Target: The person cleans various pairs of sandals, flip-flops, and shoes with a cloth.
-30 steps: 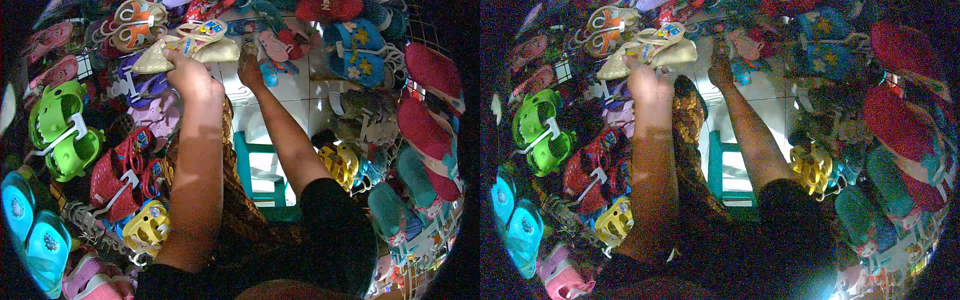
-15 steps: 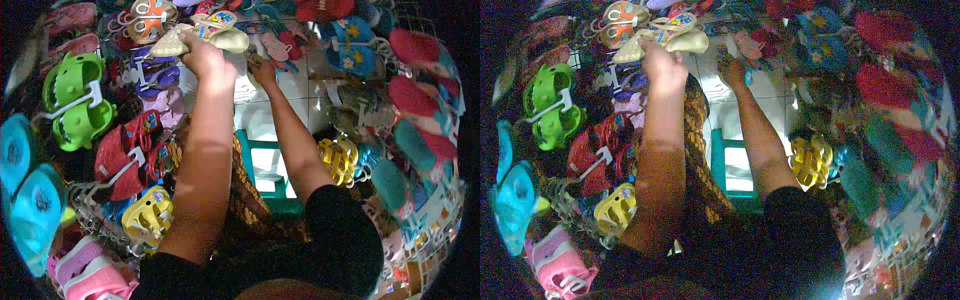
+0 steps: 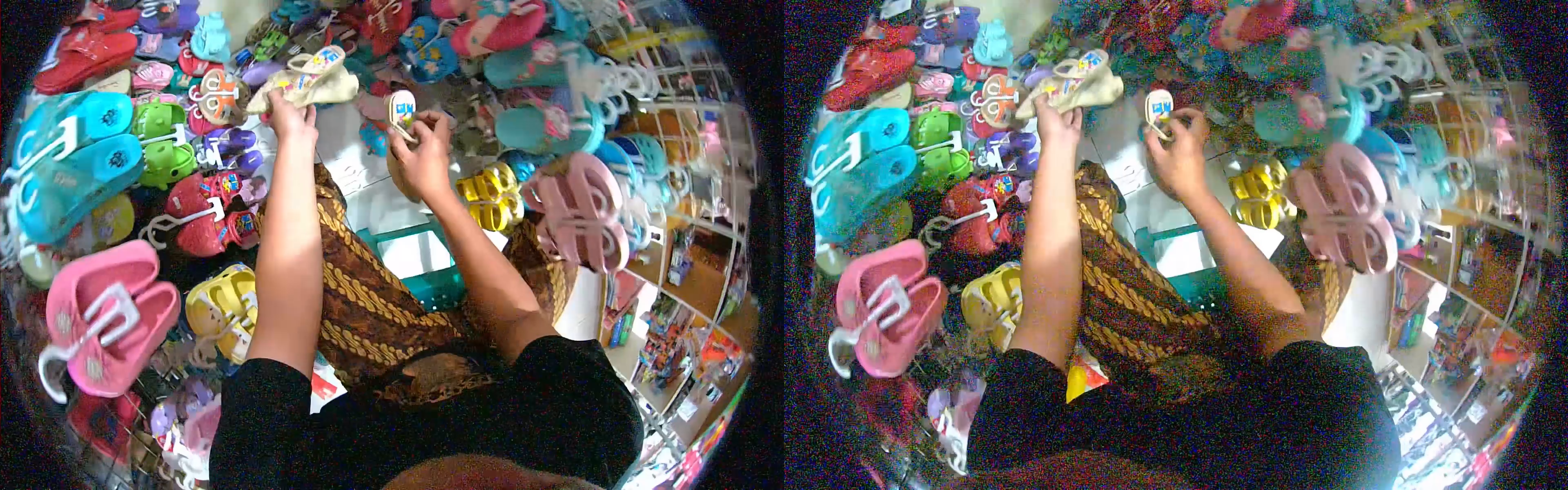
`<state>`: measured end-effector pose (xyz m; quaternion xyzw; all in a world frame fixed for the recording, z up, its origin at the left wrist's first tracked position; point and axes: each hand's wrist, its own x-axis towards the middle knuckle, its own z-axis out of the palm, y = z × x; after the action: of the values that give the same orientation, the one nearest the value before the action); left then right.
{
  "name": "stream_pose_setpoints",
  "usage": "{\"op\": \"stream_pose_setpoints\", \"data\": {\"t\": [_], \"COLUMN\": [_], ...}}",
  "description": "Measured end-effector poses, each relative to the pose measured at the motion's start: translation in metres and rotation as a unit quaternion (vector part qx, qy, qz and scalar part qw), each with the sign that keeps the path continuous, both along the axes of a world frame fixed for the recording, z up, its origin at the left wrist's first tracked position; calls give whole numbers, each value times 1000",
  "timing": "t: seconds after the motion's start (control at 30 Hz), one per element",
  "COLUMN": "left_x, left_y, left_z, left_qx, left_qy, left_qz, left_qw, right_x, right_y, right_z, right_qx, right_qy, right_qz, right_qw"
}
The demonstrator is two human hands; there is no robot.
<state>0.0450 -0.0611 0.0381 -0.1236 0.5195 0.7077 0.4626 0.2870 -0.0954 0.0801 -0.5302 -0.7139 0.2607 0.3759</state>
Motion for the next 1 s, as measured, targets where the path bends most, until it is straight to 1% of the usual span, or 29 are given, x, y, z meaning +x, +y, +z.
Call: {"op": "stream_pose_setpoints", "data": {"t": [0.07, 0.13, 0.17, 0.2, 0.23, 0.27, 0.3, 0.33, 0.37, 0.4, 0.47, 0.53, 0.57, 0.6, 0.63, 0.67, 0.7, 0.8, 0.87, 0.9, 0.93, 0.97, 1.0], "left_x": [9, 14, 15, 21, 29, 45, 53, 59, 70, 84, 108, 129, 139, 150, 159, 167, 173, 188, 195, 199, 197, 200, 203], "left_y": [-20, -38, -46, -56, -64, -74, -82, -92, -101, -110, -126, -139, -146, -151, -154, -157, -161, -171, -174, -175, -174, -177, -179], "left_z": [6, 10, 10, 19, 26, 43, 51, 56, 61, 69, 82, 89, 93, 97, 102, 107, 112, 116, 111, 109, 96, 92, 91], "left_qx": [22, 25, 25, 32, 40, 47, 40, 62, 84, 105, 138, 157, 161, 166, 172, 178, 183, 194, 191, 190, 179, 178, 180], "left_qy": [7, -2, -4, 16, 43, 68, 88, 98, 94, 87, 28, -4, -18, -32, -44, -38, -31, -11, 7, 27, 28, 30, 31], "left_qz": [-50, -78, -90, -98, -92, -83, -102, -117, -121, -127, -114, -112, -110, -107, -105, -110, -114, -102, -83, -88, -90, -100, -111], "left_qw": [998, 997, 996, 995, 994, 993, 990, 986, 985, 982, 984, 981, 981, 980, 978, 977, 976, 976, 978, 977, 979, 978, 977], "right_x": [27, 51, 62, 74, 85, 95, 103, 111, 124, 134, 143, 147, 143, 145, 146, 145, 146, 151, 158, 158, 160, 160, 160], "right_y": [-11, -29, -43, -54, -64, -74, -84, -93, -97, -100, -103, -97, -90, -81, -77, -73, -69, -64, -61, -62, -62, -64, -65], "right_z": [11, 25, 46, 47, 42, 42, 58, 73, 62, 50, 30, 3, 1, 6, 13, 33, 26, 22, 27, 33, 40, 50, 53], "right_qx": [-49, -103, -277, -350, -419, -484, -532, -578, -625, -643, -651, -622, -615, -615, -618, -621, -621, -614, -625, -614, -603, -590, -570], "right_qy": [58, 103, 189, 284, 373, 452, 456, 457, 436, 439, 463, 477, 484, 502, 505, 508, 537, 488, 466, 461, 456, 479, 482], "right_qz": [29, 49, 45, 38, 35, 34, -1, -37, -15, 6, -32, -5, -35, 11, 10, 10, 42, 94, 129, 134, 138, 153, 158], "right_qw": [997, 988, 941, 892, 827, 748, 713, 676, 647, 628, 601, 621, 621, 608, 602, 597, 569, 614, 614, 626, 639, 631, 646]}}
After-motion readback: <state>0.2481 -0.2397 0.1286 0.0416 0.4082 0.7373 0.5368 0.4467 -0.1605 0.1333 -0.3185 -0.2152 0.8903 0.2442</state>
